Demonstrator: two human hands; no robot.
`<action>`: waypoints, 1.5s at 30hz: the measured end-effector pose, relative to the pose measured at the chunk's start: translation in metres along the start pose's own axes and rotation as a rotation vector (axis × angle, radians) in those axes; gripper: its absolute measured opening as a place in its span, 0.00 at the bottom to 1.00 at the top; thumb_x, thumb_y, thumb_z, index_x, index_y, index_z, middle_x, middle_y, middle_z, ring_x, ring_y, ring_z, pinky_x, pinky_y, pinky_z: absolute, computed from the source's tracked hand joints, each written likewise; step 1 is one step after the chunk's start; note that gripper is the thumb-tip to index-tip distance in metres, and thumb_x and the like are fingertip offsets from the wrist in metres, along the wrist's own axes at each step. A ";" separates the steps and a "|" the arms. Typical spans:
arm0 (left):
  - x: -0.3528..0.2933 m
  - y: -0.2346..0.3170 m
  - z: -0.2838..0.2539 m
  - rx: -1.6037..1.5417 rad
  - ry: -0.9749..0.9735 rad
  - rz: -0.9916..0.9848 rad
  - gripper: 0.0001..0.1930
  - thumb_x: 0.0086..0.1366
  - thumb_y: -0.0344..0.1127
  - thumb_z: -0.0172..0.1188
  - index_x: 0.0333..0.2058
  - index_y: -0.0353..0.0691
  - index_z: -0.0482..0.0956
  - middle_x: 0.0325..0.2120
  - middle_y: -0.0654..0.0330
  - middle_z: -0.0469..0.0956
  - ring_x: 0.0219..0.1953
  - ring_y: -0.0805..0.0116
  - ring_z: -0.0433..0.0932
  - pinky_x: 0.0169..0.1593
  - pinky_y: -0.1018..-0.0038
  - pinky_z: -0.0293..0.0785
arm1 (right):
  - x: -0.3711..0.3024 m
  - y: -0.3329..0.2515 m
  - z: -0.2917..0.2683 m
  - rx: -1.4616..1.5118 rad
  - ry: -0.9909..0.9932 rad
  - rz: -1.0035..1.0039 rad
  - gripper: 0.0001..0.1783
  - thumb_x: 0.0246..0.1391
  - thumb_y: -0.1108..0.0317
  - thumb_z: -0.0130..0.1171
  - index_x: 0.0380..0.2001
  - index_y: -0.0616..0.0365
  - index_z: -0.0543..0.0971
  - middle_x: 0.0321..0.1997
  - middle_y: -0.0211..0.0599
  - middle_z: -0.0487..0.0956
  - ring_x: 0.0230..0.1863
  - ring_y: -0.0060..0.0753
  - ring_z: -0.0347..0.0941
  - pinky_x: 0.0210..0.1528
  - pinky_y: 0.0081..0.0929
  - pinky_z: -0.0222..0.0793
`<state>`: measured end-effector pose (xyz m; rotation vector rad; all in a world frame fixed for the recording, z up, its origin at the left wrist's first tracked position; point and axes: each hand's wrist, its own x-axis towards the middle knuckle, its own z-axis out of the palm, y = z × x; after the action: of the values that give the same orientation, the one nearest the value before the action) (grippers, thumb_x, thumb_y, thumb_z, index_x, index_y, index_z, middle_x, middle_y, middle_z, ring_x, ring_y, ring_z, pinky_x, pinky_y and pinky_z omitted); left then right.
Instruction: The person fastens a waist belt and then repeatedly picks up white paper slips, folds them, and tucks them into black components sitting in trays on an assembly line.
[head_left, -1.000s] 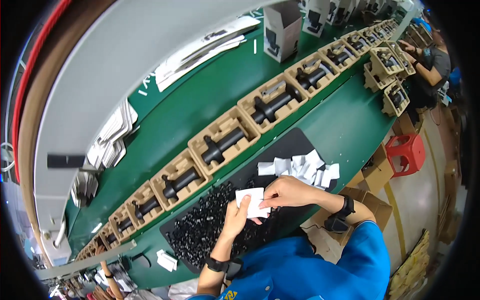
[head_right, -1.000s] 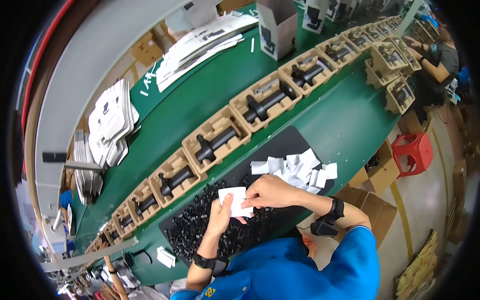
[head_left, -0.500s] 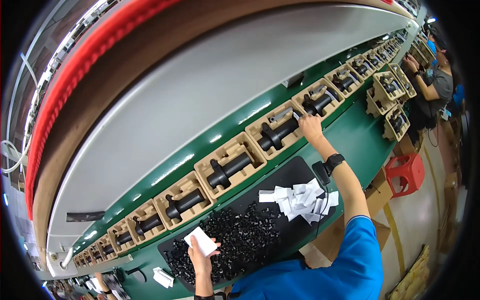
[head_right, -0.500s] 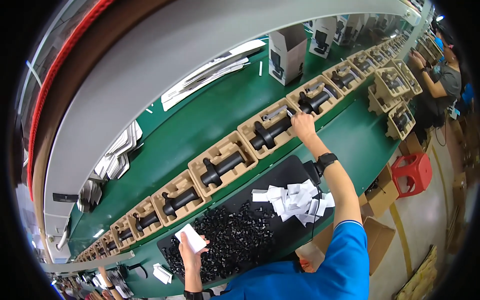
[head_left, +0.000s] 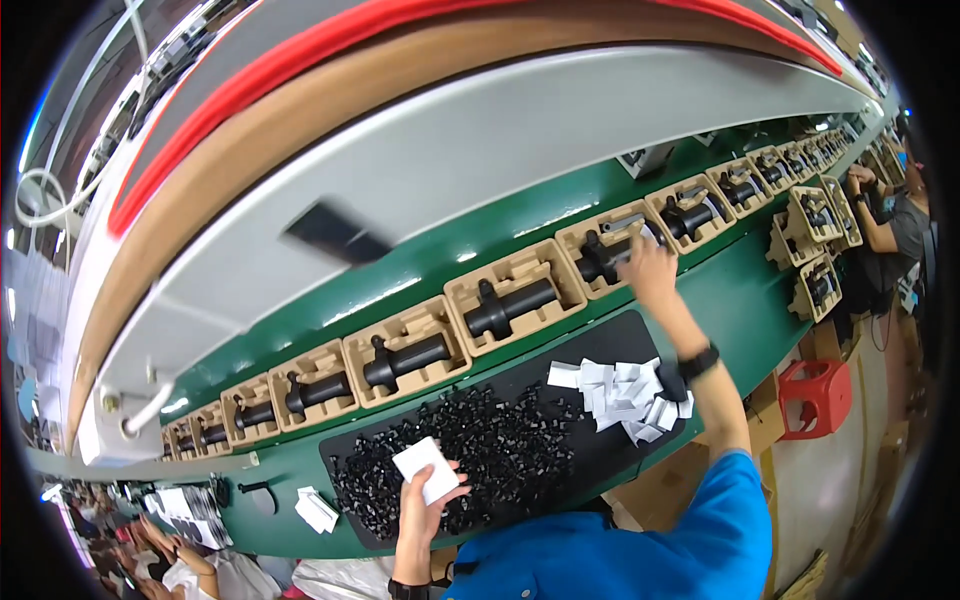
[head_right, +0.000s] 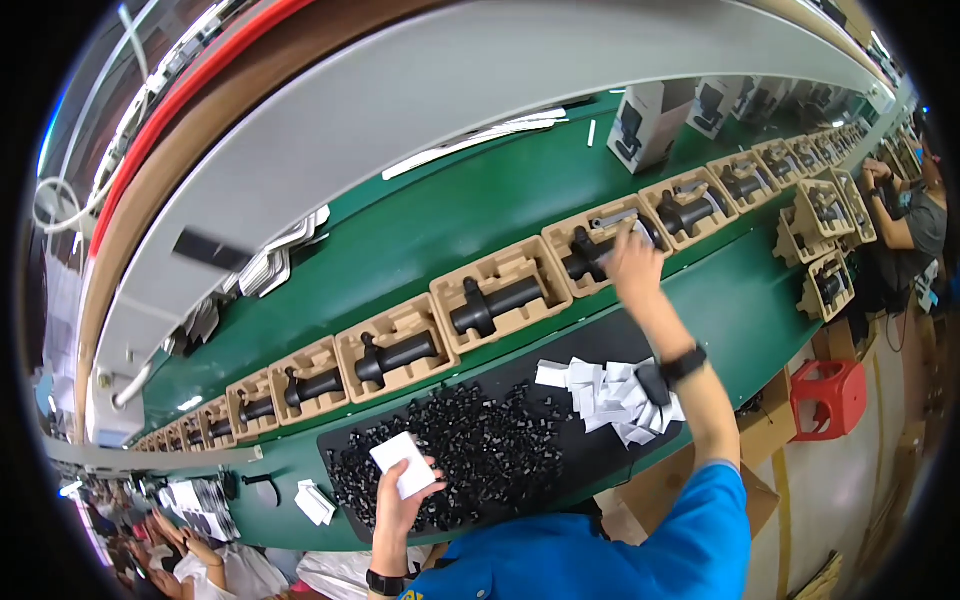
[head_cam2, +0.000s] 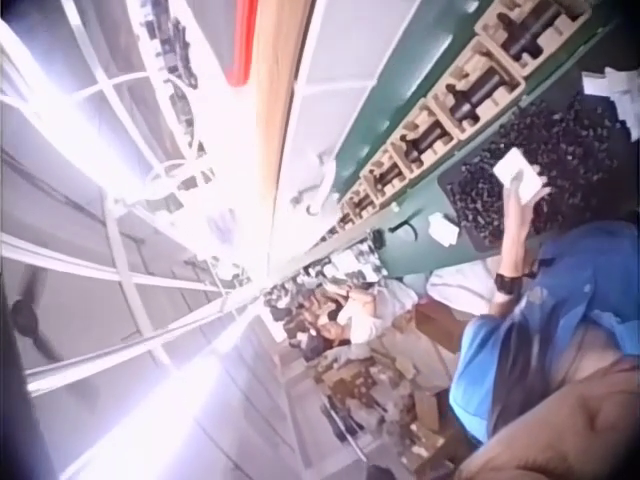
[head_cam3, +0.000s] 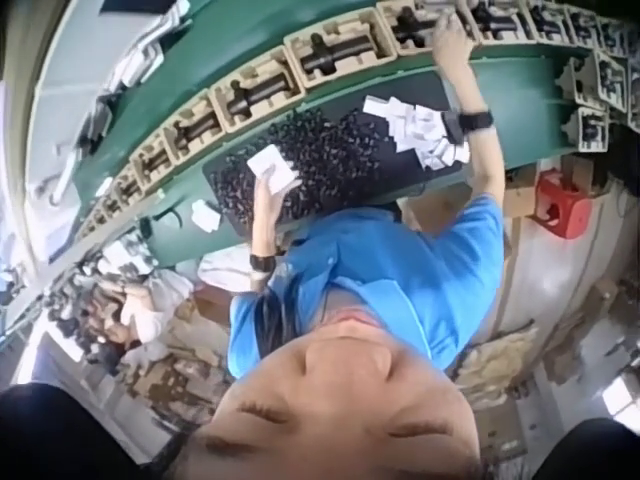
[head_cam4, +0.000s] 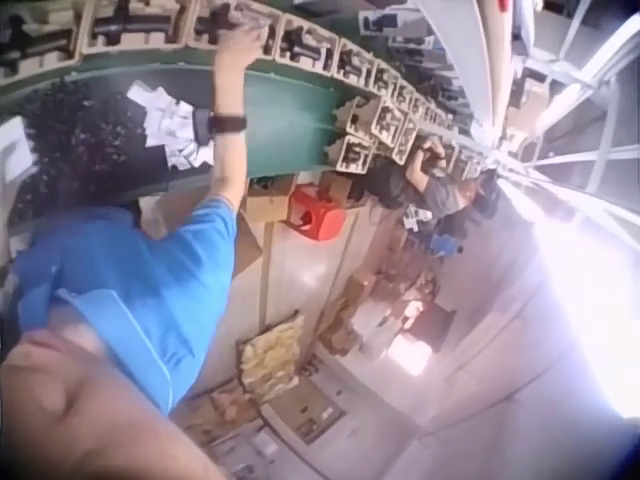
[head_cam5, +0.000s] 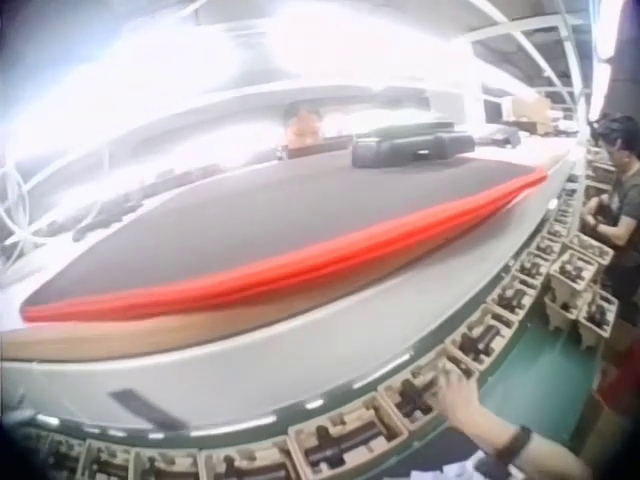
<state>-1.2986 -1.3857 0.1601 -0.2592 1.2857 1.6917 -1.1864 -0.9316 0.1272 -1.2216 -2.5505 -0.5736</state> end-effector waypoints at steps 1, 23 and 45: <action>0.000 -0.004 0.003 -0.085 -0.069 -0.061 0.25 0.60 0.36 0.47 0.56 0.34 0.59 0.38 0.47 0.74 0.40 0.49 0.76 0.45 0.54 0.75 | -0.018 -0.025 -0.050 0.351 -0.142 -0.127 0.29 0.37 0.55 0.65 0.44 0.58 0.72 0.40 0.42 0.75 0.39 0.41 0.74 0.36 0.35 0.71; -0.077 -0.015 -0.034 0.056 -0.327 -0.075 0.21 0.58 0.25 0.51 0.51 0.32 0.65 0.46 0.56 0.71 0.51 0.65 0.70 0.53 0.70 0.67 | -0.217 -0.187 -0.265 1.132 -0.413 -0.751 0.44 0.27 0.67 0.70 0.54 0.61 0.65 0.55 0.42 0.64 0.55 0.48 0.60 0.56 0.39 0.61; -0.085 -0.020 -0.071 0.384 -0.451 0.189 0.16 0.62 0.27 0.46 0.50 0.34 0.67 0.42 0.57 0.73 0.45 0.68 0.74 0.49 0.72 0.71 | -0.204 -0.206 -0.268 1.298 -0.487 -0.853 0.22 0.30 0.59 0.72 0.32 0.53 0.77 0.34 0.30 0.73 0.31 0.31 0.71 0.27 0.25 0.68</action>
<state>-1.2646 -1.4925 0.1726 0.4591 1.2799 1.5017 -1.2078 -1.3103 0.2370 0.2315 -2.7275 1.2540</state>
